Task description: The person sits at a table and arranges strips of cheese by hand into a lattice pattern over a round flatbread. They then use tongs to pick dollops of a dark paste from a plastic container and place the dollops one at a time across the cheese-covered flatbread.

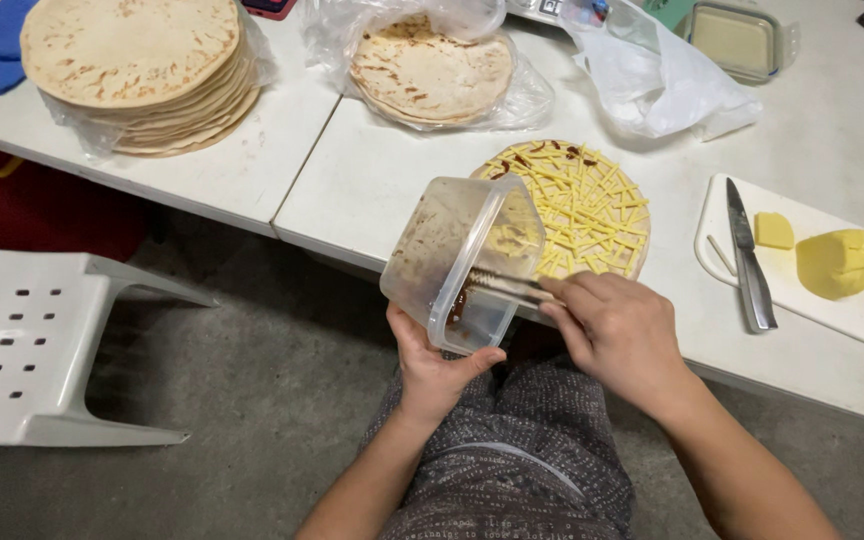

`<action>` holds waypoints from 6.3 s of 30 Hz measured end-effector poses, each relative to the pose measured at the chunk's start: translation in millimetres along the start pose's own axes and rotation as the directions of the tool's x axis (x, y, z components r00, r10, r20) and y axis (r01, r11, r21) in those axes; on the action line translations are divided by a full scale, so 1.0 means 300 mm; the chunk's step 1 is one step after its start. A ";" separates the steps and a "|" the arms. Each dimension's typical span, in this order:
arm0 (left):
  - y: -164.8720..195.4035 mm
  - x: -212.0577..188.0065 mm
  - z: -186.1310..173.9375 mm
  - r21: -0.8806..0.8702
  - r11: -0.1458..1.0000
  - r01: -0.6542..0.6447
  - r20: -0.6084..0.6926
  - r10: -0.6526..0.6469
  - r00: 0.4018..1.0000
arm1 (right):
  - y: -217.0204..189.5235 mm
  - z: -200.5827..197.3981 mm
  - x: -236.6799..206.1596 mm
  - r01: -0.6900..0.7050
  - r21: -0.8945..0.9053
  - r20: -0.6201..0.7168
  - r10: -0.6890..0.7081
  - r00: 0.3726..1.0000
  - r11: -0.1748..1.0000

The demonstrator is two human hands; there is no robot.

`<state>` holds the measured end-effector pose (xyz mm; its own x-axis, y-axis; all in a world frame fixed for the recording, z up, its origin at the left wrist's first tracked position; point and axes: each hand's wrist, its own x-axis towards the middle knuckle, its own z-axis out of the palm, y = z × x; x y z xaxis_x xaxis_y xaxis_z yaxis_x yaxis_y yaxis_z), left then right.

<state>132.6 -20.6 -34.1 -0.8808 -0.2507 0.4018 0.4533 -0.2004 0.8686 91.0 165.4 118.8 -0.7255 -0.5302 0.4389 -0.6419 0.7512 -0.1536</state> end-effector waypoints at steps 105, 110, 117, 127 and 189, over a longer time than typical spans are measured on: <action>-0.026 0.019 0.020 -0.163 0.975 0.151 -0.129 -0.173 0.976 | 0.512 0.079 -0.180 -0.578 -0.036 -0.283 0.546 0.789 0.815; -0.021 0.027 0.012 -0.162 0.972 0.172 -0.135 -0.194 0.972 | 0.543 0.113 -0.198 -0.586 -0.139 -0.247 0.545 0.801 0.798; -0.029 0.025 0.012 -0.117 0.981 0.153 -0.145 -0.170 0.975 | 0.496 0.046 -0.242 -0.627 -0.108 -0.269 0.584 0.766 0.772; -0.026 0.009 0.001 -0.152 0.975 0.164 -0.166 -0.189 0.968 | 0.463 0.049 -0.239 -0.613 -0.109 -0.311 0.559 0.769 0.783; -0.027 -0.016 0.068 -0.043 0.990 0.132 -0.003 -0.132 0.991 | 0.097 -0.049 -0.177 -0.332 0.220 -0.035 0.348 0.937 0.917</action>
<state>130.4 1.5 -37.2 -0.9324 -0.2248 0.2830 0.3389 -0.2720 0.9006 114.6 221.3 104.1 -0.8943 -0.2211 0.3890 -0.4021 0.7786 -0.4818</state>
